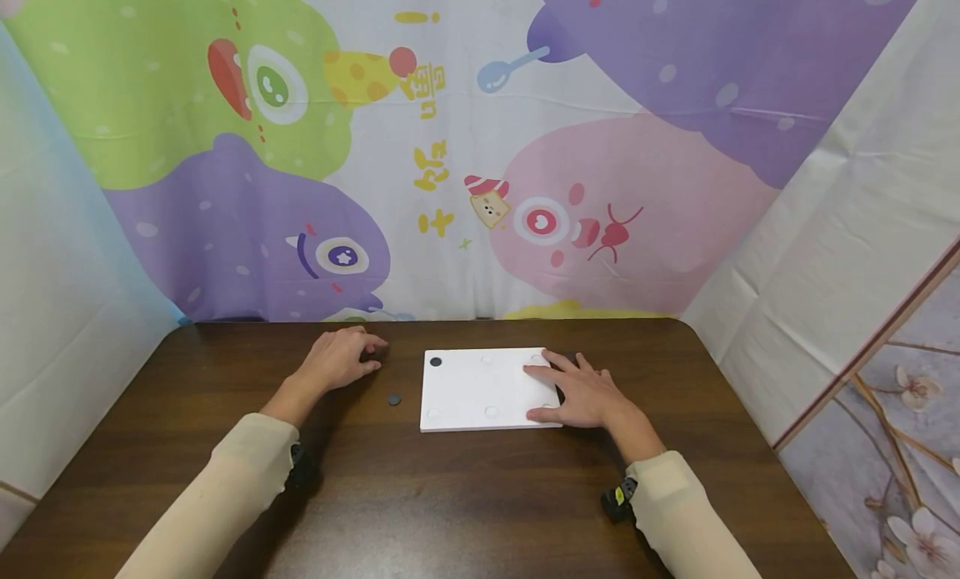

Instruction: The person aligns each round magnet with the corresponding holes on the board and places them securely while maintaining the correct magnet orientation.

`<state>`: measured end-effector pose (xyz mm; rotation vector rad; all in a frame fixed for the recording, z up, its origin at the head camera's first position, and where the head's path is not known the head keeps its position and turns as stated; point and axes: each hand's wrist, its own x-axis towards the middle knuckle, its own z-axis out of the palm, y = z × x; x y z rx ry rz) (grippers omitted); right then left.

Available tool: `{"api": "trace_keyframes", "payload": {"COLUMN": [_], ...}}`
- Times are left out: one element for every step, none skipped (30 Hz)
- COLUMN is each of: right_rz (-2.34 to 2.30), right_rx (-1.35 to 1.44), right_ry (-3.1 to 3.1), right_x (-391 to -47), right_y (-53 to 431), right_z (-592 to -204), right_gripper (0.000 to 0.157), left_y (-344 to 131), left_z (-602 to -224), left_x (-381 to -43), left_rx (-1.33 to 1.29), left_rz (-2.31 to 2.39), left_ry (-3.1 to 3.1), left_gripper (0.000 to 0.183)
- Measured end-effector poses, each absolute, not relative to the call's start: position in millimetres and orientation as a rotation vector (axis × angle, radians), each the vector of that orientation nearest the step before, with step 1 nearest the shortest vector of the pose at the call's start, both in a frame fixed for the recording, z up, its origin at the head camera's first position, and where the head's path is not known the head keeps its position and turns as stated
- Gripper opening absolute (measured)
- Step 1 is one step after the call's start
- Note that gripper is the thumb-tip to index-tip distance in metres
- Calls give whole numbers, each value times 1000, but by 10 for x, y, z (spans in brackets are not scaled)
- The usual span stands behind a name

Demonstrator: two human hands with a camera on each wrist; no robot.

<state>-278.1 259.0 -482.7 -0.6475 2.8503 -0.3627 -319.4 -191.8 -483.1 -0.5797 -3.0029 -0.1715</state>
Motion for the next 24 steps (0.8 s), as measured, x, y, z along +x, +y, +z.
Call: {"api": "trace_keyframes", "payload": {"right_rz": [-362, -361, -359, -357, -355, -354, -353, -353, -351, -351, -352, -352, -353, -354, -355, -356, -355, -355, -356, -356, -357, -356, -357, -358], "right_rx": [-648, -648, -649, -649, -650, -650, -649, -649, -649, -648, -647, -646, -645, -644, -641, -640, -640, -639, -638, -639, -639, -640, -638, -637], "right_ry": [2851, 2851, 2853, 2854, 2855, 2855, 2855, 2855, 2855, 2855, 2855, 2855, 2855, 2855, 2855, 2856, 2857, 2856, 2856, 2855, 2856, 2856, 2855, 2855], "right_x": [-2780, -2779, -2778, -2778, -2778, -2779, -2780, -2781, -2782, -2783, -2784, -2784, -2784, -2784, -2783, -2783, -2782, -2781, -2780, -2779, -2778, -2778, -2778, -2778], "right_y": [2589, 2589, 2589, 2589, 2589, 2589, 2588, 2588, 2587, 2588, 2588, 2587, 2587, 2586, 2585, 2584, 2584, 2583, 2583, 2583, 2583, 2583, 2584, 2584], "right_z": [-4826, -4826, -4826, -4826, -4826, -4826, -4827, -4827, -4827, -4828, -4828, -4829, -4829, -4828, -4828, -4828, -4827, -4827, -4826, -4826, -4826, -4827, -4827, -4828], "right_gripper": [89, 89, 89, 89, 89, 89, 89, 89, 89, 89, 89, 89, 89, 89, 89, 89, 89, 89, 89, 89, 89, 89, 89, 89], "left_y": [-1940, -1956, -1992, -2025, -2055, -2087, -2107, -2116, -2127, -2108, -2087, -2065, -2035, -2008, -1976, -1948, -1933, -1918, -1905, -1897, -1893, -1892, -1894, -1895], "left_z": [-4898, -4940, -5026, -5108, -5182, -5261, -5302, -5327, -5364, -5305, -5244, -5181, -5101, -5031, -4942, -4858, -4825, -4797, -4777, -4767, -4771, -4772, -4777, -4781], "left_x": [-3240, -3275, -3338, -3396, -3449, -3503, -3534, -3551, -3567, -3522, -3471, -3419, -3355, -3294, -3227, -3167, -3138, -3117, -3100, -3092, -3095, -3096, -3100, -3104], "left_rx": [-586, -592, -600, -604, -611, -613, -618, -623, -623, -629, -631, -634, -636, -632, -628, -625, -619, -612, -601, -594, -587, -583, -581, -579], "left_rz": [-170, -171, -185, -196, -197, -208, -209, -209, -194, -189, -179, -182, -175, -181, -189, -208, -206, -207, -207, -205, -207, -212, -217, -223], "left_ry": [-2986, -2985, -2973, -2959, -2949, -2938, -2933, -2927, -2906, -2907, -2911, -2906, -2907, -2907, -2924, -2942, -2948, -2955, -2968, -2978, -2983, -2989, -2992, -2993], "left_gripper": [36, 35, 34, 33, 32, 31, 30, 30, 28, 27, 26, 25, 24, 23, 23, 22, 22, 22, 22, 22, 22, 22, 22, 22]}}
